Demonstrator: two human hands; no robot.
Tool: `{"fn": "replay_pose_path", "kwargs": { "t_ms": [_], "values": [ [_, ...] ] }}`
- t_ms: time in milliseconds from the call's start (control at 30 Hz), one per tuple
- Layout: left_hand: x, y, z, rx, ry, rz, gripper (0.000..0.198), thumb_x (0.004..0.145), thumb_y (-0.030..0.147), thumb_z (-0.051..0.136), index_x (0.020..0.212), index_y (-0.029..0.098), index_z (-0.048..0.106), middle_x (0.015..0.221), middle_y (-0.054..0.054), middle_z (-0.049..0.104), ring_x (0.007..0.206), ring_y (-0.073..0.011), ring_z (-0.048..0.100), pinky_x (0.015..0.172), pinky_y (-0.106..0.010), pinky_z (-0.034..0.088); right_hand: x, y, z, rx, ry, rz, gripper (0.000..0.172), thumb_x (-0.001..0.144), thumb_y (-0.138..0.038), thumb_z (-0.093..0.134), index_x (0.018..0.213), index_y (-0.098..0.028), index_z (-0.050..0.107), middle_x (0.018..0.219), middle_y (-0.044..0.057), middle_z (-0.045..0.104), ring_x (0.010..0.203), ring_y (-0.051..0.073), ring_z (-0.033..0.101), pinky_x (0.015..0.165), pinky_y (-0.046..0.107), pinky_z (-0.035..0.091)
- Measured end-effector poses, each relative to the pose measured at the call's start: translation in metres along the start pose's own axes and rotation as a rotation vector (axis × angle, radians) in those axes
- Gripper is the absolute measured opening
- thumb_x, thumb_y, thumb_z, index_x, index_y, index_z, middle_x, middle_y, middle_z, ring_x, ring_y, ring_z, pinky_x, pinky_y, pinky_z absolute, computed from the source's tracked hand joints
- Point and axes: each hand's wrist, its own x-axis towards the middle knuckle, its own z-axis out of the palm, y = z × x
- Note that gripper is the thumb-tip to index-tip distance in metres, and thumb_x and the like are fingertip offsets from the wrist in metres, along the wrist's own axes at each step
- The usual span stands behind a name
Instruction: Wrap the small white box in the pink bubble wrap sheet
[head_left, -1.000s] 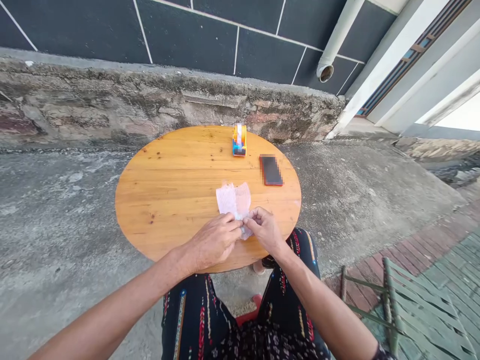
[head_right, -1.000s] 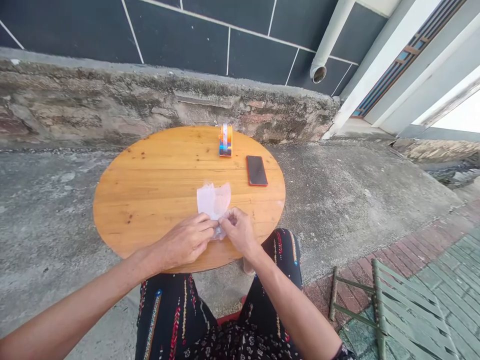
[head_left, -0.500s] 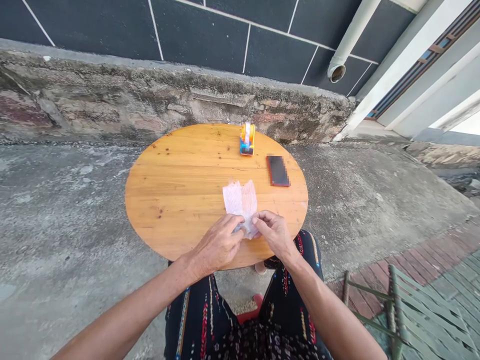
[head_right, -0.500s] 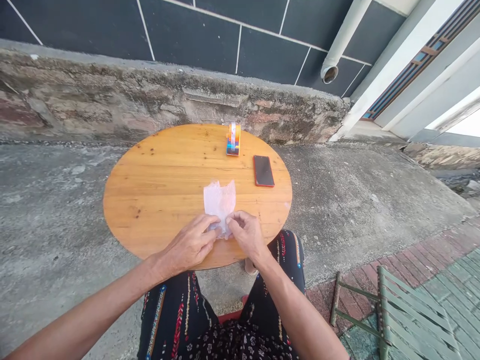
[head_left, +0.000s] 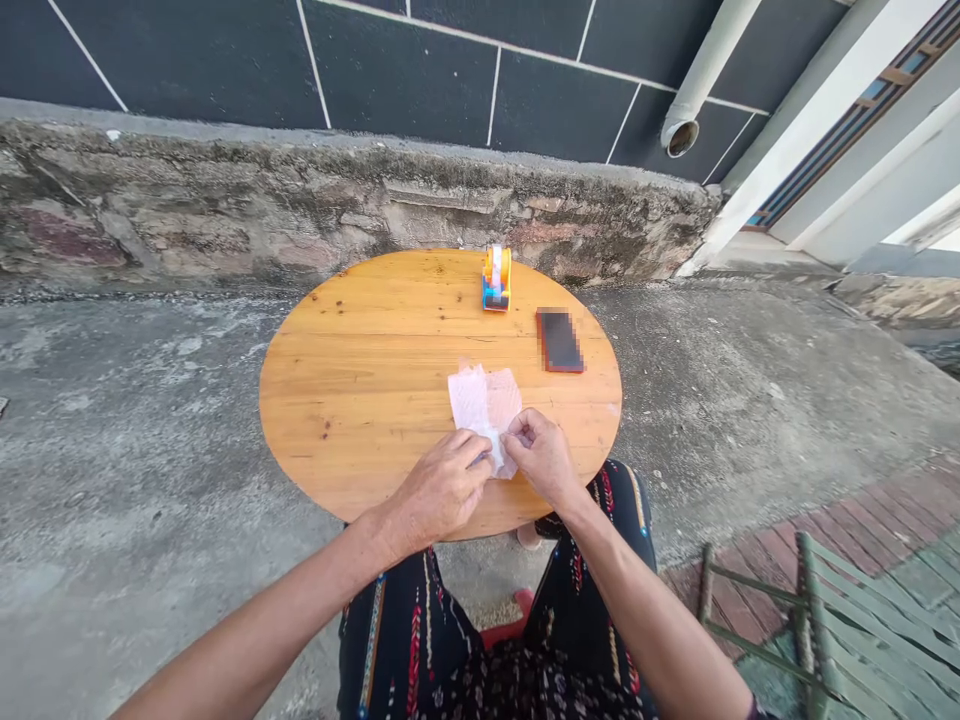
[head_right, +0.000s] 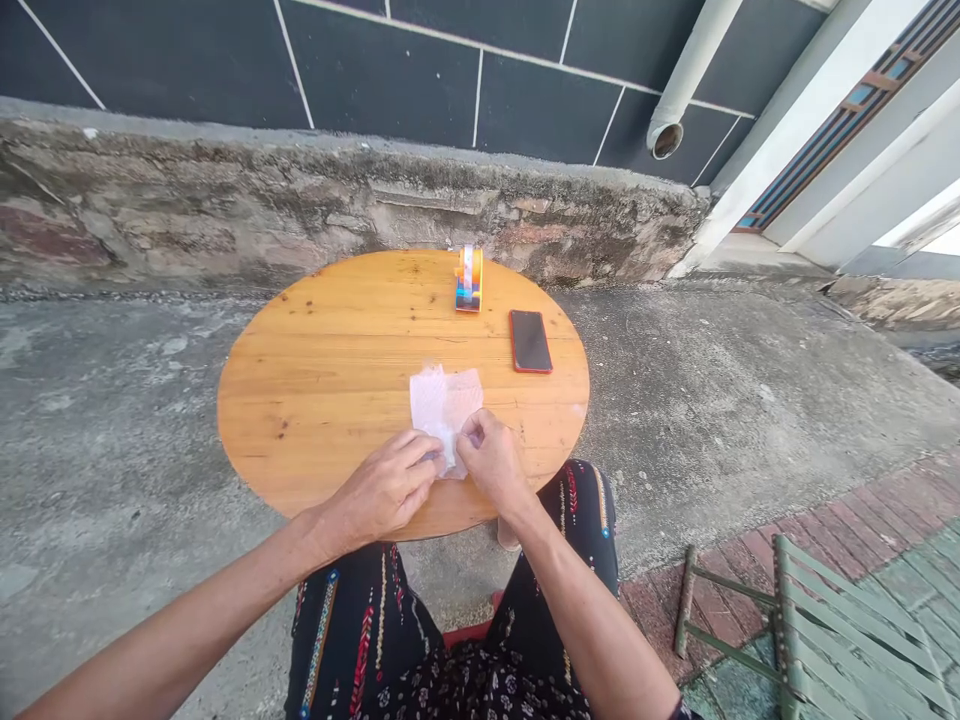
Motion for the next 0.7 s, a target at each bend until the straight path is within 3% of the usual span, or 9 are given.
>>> {"fn": "replay_pose_path", "kwargs": {
  "t_ms": [267,467,700],
  "values": [
    [-0.001,0.002,0.004,0.02,0.048,-0.001,0.018,0.084,0.007,0.049,0.094,0.012,0.063,0.102,-0.011,0.062,0.099,-0.0235,0.052,0.086,-0.039,0.05,-0.005,0.001,0.007,0.087,0.048,-0.019,0.011,0.076,-0.021,0.058,0.068,-0.02,0.05,0.058,-0.006,0.05,0.052,0.01,0.045,0.052,0.023,0.037],
    [-0.002,0.004,0.006,0.042,0.117,0.003,0.019,0.083,0.008,0.053,0.097,0.014,0.064,0.103,-0.008,0.065,0.107,-0.0252,0.049,0.093,-0.043,0.047,-0.01,0.002,0.004,0.361,-0.056,-0.004,0.016,0.084,-0.034,0.059,0.08,-0.018,0.06,0.069,-0.001,0.057,0.06,0.012,0.051,0.056,0.023,0.041],
    [0.001,0.003,0.005,0.018,0.085,0.013,0.018,0.084,0.007,0.05,0.096,0.012,0.064,0.101,-0.009,0.064,0.101,-0.0235,0.051,0.088,-0.039,0.049,-0.011,0.0,-0.007,0.345,-0.046,0.014,0.028,0.09,-0.037,0.051,0.078,-0.018,0.067,0.07,-0.001,0.059,0.069,0.013,0.053,0.066,0.024,0.042]
  ]
}}
